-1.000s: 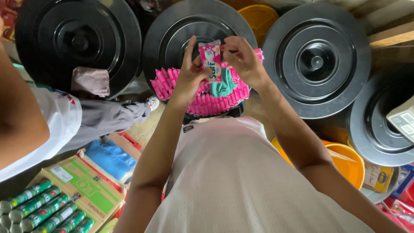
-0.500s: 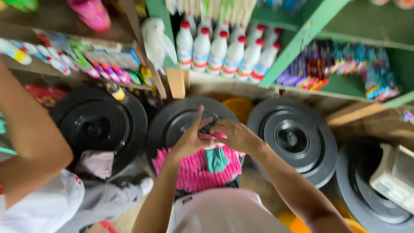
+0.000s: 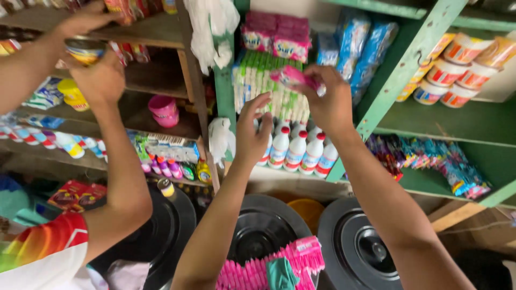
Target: Wiping detergent sachets with a cloth and organizing them on a shelf in a retail store.
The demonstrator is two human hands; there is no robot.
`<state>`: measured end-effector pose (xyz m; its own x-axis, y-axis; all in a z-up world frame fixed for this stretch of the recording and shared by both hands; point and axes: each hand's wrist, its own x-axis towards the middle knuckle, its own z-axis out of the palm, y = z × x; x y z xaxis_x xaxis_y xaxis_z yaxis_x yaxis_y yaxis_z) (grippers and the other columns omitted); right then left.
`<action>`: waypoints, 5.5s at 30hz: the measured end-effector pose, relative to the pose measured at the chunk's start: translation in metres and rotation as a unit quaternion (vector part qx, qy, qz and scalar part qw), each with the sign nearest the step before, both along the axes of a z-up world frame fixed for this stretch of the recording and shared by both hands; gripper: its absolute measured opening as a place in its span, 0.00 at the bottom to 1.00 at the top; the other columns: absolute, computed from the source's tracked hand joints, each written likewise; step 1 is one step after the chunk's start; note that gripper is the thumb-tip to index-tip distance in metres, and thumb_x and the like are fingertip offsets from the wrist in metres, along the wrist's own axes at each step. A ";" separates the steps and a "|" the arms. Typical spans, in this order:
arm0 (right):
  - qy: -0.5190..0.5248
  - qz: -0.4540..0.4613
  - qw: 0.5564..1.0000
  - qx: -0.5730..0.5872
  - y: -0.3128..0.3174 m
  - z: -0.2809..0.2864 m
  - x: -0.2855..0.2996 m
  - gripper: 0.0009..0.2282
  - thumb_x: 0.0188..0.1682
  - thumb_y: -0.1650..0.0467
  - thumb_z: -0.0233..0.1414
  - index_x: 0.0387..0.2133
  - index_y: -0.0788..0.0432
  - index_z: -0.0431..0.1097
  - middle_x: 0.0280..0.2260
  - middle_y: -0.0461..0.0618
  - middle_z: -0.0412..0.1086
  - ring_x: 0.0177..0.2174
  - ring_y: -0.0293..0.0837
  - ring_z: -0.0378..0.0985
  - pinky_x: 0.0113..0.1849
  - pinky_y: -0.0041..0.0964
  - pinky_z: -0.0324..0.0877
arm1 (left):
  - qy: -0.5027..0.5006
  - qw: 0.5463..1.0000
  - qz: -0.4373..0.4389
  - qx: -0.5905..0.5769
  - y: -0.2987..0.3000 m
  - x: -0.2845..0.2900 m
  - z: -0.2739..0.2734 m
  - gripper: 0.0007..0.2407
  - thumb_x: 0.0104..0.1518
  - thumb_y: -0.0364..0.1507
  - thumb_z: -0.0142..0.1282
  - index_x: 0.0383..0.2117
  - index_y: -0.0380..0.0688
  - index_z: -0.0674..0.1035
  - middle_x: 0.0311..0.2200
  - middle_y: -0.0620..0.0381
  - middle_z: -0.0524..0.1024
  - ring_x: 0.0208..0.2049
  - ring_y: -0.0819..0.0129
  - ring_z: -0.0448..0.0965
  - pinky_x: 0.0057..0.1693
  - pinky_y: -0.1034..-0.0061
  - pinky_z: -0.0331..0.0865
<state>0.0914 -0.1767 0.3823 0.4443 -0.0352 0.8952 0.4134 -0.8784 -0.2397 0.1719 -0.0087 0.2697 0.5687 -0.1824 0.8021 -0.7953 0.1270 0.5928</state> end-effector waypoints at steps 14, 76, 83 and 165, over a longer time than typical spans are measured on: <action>0.180 -0.061 0.978 -0.084 -0.021 0.055 0.215 0.14 0.39 0.67 0.67 0.38 0.57 0.77 0.42 0.54 0.75 0.45 0.57 0.76 0.47 0.49 0.71 | -0.149 0.886 0.356 0.257 -0.057 0.038 0.028 0.37 0.49 0.29 0.61 0.69 0.61 0.58 0.69 0.55 0.54 0.72 0.44 0.46 0.69 0.33 0.45; 0.601 -0.002 0.783 0.160 -0.090 -0.503 -0.190 0.28 0.46 0.68 0.59 0.63 0.52 0.61 0.61 0.59 0.59 0.60 0.60 0.62 0.58 0.50 0.61 | 0.183 0.764 -0.029 0.619 0.039 -0.245 -0.382 0.32 0.51 0.30 0.59 0.66 0.61 0.62 0.71 0.50 0.48 0.72 0.41 0.46 0.67 0.29 0.40; 0.556 -0.025 0.830 -0.022 -0.085 -0.511 -0.154 0.33 0.41 0.69 0.64 0.64 0.49 0.63 0.65 0.55 0.56 0.59 0.63 0.58 0.57 0.53 0.60 | 0.241 0.710 -0.025 0.661 0.062 -0.266 -0.382 0.31 0.52 0.27 0.58 0.66 0.61 0.65 0.73 0.54 0.48 0.71 0.43 0.48 0.68 0.38 0.49; 0.238 0.021 0.966 0.103 0.026 -0.300 -0.112 0.09 0.52 0.68 0.70 0.37 0.59 0.78 0.39 0.49 0.72 0.37 0.49 0.81 0.38 0.40 0.78 | 0.661 0.536 -0.408 -0.330 0.016 -0.173 -0.282 0.19 0.79 0.41 0.37 0.60 0.37 0.71 0.58 0.47 0.72 0.59 0.55 0.73 0.68 0.57 0.65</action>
<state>-0.0207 -0.1504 0.0822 0.8085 -0.1630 0.5654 0.2478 -0.7772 -0.5784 -0.0007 0.0076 -0.0125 0.6668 -0.7278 -0.1603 0.7447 0.6422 0.1818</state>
